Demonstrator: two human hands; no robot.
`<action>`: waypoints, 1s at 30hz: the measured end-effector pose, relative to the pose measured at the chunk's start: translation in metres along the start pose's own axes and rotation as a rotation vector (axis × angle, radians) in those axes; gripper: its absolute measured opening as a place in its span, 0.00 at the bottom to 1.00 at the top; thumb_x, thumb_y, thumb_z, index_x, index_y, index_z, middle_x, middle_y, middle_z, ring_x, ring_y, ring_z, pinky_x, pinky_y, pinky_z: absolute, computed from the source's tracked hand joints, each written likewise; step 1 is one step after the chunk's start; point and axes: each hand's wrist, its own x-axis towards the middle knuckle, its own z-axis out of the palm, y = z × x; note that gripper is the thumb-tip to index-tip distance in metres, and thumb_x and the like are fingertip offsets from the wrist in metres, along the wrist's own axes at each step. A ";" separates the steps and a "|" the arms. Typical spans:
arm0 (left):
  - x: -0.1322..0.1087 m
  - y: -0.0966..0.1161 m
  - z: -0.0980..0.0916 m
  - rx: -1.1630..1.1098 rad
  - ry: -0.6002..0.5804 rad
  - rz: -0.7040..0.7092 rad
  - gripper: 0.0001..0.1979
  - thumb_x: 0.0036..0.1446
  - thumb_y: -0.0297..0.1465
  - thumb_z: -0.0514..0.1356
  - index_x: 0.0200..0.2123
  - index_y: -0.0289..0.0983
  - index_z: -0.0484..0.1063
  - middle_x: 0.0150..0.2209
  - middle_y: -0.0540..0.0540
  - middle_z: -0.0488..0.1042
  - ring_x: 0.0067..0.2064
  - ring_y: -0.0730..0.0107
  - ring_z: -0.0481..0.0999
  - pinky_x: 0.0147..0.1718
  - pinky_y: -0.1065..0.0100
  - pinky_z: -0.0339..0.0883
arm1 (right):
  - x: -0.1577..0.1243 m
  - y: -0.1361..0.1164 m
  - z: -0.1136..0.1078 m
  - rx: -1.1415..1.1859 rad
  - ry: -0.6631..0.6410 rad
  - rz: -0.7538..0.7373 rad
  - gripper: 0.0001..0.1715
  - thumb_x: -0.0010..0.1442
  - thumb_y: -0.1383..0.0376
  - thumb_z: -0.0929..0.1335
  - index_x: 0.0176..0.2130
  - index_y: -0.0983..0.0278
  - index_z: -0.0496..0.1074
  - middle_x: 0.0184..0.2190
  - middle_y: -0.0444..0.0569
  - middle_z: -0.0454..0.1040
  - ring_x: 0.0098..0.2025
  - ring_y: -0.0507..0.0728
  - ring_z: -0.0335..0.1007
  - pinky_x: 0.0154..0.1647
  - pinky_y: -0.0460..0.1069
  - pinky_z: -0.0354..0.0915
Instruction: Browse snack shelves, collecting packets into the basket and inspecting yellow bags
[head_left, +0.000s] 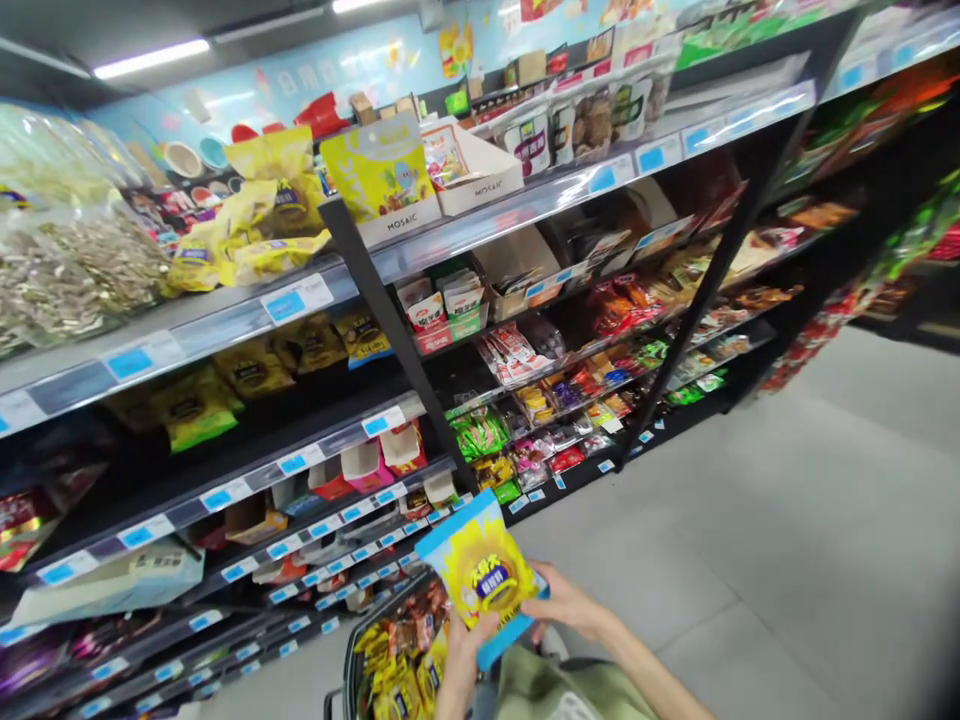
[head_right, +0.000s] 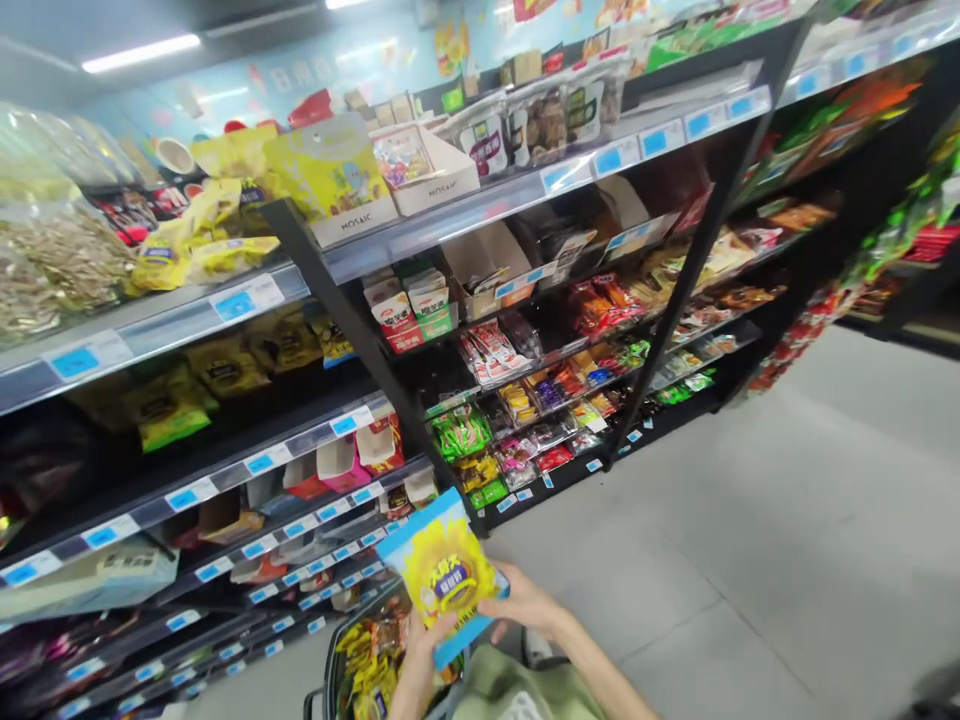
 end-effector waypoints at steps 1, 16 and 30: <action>0.001 0.005 -0.002 -0.011 0.055 0.035 0.39 0.38 0.57 0.71 0.52 0.45 0.75 0.53 0.38 0.78 0.61 0.36 0.71 0.61 0.48 0.66 | -0.004 -0.001 0.005 0.019 -0.021 0.022 0.41 0.46 0.48 0.79 0.55 0.60 0.72 0.39 0.54 0.81 0.35 0.64 0.79 0.29 0.55 0.74; -0.034 0.050 0.002 0.034 0.140 0.241 0.35 0.53 0.41 0.71 0.61 0.36 0.69 0.62 0.36 0.72 0.64 0.47 0.70 0.61 0.56 0.66 | -0.020 -0.017 0.019 0.048 0.064 -0.050 0.33 0.46 0.49 0.79 0.47 0.62 0.77 0.47 0.54 0.80 0.48 0.66 0.78 0.48 0.58 0.75; -0.048 0.048 0.008 -0.037 0.171 0.160 0.47 0.44 0.37 0.75 0.66 0.35 0.62 0.59 0.33 0.74 0.58 0.46 0.76 0.52 0.56 0.75 | -0.013 -0.021 0.028 0.021 0.117 0.030 0.31 0.38 0.57 0.83 0.43 0.59 0.79 0.41 0.54 0.81 0.43 0.69 0.78 0.46 0.66 0.75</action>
